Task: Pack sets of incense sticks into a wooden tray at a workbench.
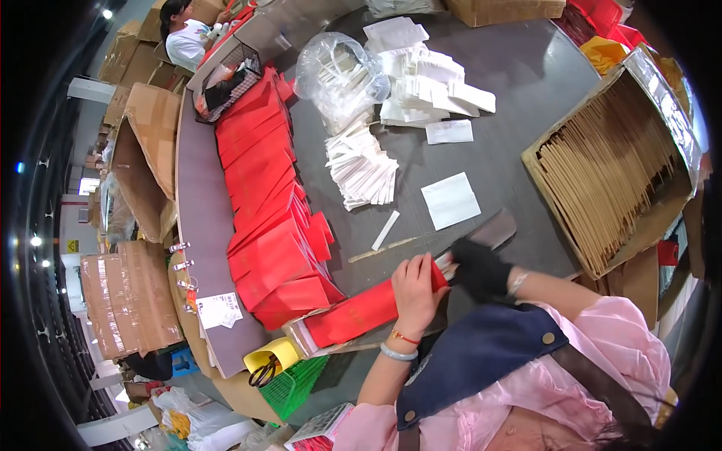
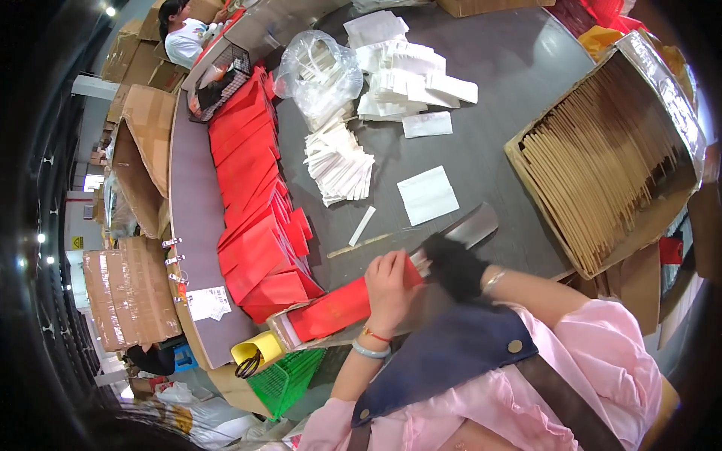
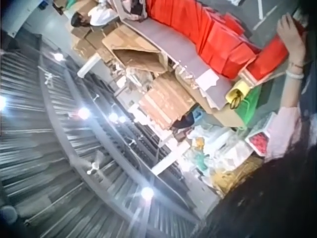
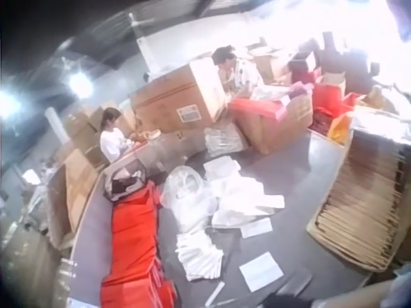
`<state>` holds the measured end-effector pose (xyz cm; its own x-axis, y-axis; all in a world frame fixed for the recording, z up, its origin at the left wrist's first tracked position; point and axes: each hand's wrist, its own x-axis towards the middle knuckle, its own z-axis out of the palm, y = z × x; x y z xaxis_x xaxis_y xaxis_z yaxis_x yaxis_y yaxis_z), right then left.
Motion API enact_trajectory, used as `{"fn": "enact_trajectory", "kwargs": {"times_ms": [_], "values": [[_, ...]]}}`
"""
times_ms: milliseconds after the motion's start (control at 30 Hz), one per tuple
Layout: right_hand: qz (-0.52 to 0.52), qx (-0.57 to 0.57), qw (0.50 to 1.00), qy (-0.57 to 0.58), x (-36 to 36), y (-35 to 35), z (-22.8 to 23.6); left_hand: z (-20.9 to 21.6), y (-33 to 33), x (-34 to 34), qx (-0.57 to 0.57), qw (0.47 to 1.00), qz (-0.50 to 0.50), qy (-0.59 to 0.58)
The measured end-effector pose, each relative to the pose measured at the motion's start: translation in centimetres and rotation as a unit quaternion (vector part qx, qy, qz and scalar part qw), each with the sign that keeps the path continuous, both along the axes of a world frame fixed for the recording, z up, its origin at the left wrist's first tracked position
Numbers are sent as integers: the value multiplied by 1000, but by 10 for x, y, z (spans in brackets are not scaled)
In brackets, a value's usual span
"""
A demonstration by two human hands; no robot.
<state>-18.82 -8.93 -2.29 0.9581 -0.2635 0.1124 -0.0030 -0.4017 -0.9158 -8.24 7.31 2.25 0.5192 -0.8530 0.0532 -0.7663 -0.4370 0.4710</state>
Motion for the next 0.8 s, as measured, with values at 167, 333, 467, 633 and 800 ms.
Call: {"fn": "enact_trajectory", "kwargs": {"times_ms": [167, 333, 467, 633, 800], "values": [[34, -290, 955, 41, 0, -22, 45, 15, 0, 14, 1, 999, -38, 18], [90, -288, 946, 117, -6, -42, 66, 84, -1, 47, 155, 975, -154, -27], [-66, -273, 958, 52, -21, -65, 79, 119, 34, 129, 31, 993, -37, -112], [-50, -312, 941, 120, -22, -54, 89, 37, 55, 81, -21, 979, 182, -86], [-23, -325, 935, 137, -19, -48, 86, -17, 45, 12, 42, 965, 259, 28]]}}
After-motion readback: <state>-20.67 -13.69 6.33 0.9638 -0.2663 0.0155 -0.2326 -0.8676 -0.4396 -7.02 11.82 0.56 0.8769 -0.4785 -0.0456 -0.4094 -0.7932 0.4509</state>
